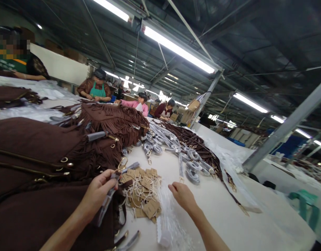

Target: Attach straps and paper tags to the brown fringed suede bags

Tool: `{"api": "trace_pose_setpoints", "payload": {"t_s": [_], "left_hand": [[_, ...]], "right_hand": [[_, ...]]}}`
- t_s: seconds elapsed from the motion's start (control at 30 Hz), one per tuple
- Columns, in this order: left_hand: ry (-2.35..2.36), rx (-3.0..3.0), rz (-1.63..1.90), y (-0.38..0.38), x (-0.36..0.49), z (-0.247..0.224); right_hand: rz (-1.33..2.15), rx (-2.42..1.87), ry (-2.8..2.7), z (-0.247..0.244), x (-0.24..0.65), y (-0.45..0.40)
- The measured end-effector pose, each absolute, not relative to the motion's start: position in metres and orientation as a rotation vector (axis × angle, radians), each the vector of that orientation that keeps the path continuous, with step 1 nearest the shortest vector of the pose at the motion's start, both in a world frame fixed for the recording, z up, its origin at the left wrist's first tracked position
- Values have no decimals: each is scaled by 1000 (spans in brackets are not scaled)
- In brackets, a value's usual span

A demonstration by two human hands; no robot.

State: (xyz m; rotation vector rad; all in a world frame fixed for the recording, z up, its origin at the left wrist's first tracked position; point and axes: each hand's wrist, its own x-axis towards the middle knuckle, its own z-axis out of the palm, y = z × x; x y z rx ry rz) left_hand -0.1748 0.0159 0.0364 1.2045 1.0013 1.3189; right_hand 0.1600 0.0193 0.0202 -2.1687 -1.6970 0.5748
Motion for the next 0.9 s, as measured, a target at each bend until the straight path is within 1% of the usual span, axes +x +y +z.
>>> {"api": "trace_pose_setpoints", "payload": {"t_s": [0.1, 0.27, 0.37, 0.57, 0.77, 0.9], "left_hand": [[1013, 1184, 1340, 14, -174, 40], [1006, 1120, 1332, 12, -178, 42], [980, 1086, 1326, 14, -180, 39], [921, 1081, 1370, 17, -178, 35], [893, 1090, 1398, 11, -175, 41], [899, 1114, 1451, 7, -174, 41]], "right_hand": [[531, -2259, -1697, 10, 155, 34], [677, -2250, -1708, 9, 157, 46], [715, -2162, -1689, 18, 163, 43], [624, -1815, -1695, 51, 157, 32], [942, -1373, -1540, 97, 105, 25], [1176, -1261, -1674, 103, 50, 19]]}}
